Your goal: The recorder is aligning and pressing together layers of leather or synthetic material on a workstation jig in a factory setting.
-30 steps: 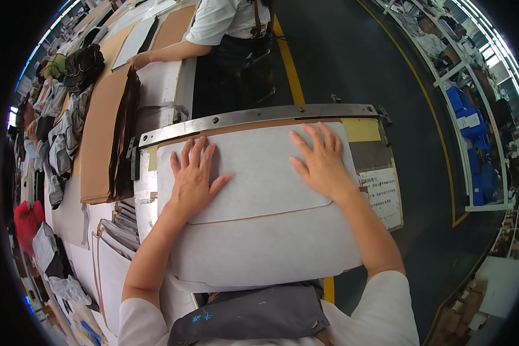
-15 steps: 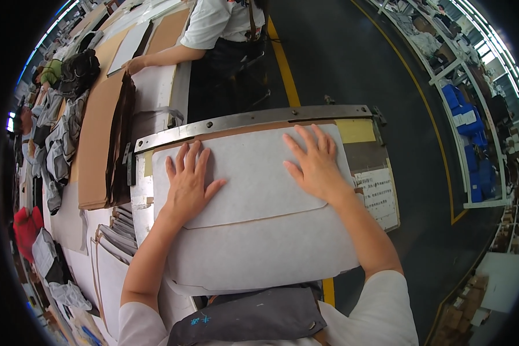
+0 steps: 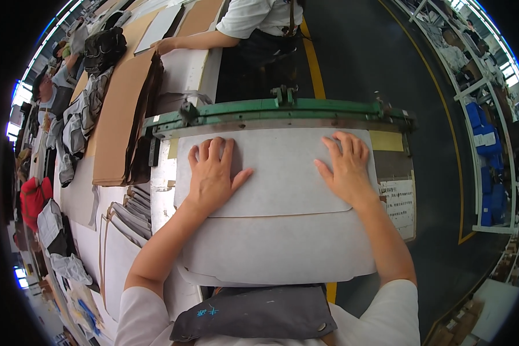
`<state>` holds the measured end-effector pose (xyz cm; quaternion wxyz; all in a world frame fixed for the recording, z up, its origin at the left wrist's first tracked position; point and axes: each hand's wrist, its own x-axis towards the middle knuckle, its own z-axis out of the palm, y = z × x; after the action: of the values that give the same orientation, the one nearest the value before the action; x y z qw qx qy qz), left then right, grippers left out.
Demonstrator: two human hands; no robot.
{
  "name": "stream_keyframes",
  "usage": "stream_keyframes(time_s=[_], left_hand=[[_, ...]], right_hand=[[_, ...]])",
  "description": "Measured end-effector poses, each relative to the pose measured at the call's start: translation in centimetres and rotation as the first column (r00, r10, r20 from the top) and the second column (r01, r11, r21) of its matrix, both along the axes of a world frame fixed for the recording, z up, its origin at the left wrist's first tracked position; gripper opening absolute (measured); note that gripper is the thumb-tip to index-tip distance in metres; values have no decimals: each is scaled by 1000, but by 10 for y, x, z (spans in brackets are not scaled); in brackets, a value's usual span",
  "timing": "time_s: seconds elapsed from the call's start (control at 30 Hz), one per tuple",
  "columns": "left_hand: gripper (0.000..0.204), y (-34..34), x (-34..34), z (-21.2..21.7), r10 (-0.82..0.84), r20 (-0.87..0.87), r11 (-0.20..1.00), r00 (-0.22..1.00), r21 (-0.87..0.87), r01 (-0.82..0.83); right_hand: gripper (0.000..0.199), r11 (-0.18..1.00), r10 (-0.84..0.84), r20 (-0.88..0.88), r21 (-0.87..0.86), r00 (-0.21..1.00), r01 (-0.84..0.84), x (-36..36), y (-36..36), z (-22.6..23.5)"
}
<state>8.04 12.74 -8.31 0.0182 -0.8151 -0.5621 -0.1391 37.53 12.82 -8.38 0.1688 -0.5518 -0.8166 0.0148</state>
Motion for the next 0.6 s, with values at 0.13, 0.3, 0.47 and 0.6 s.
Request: stream_keyframes(time_s=[0.13, 0.3, 0.47, 0.6], left_hand=[[66, -2, -13, -2, 33, 30, 999, 999, 41, -35], [72, -3, -49, 11, 363, 20, 932, 932, -29, -362], [76, 14, -67, 18, 412, 273, 905, 870, -232, -356], [59, 28, -75, 15, 562, 308, 808, 768, -402, -430]], right_hand=[[51, 999, -14, 35, -50, 999, 15, 11, 0, 8], [64, 825, -461, 202, -262, 864, 501, 27, -5, 37], [67, 874, -435, -21, -251, 900, 417, 58, 5, 17], [46, 776, -587, -182, -404, 789, 484, 83, 19, 5]])
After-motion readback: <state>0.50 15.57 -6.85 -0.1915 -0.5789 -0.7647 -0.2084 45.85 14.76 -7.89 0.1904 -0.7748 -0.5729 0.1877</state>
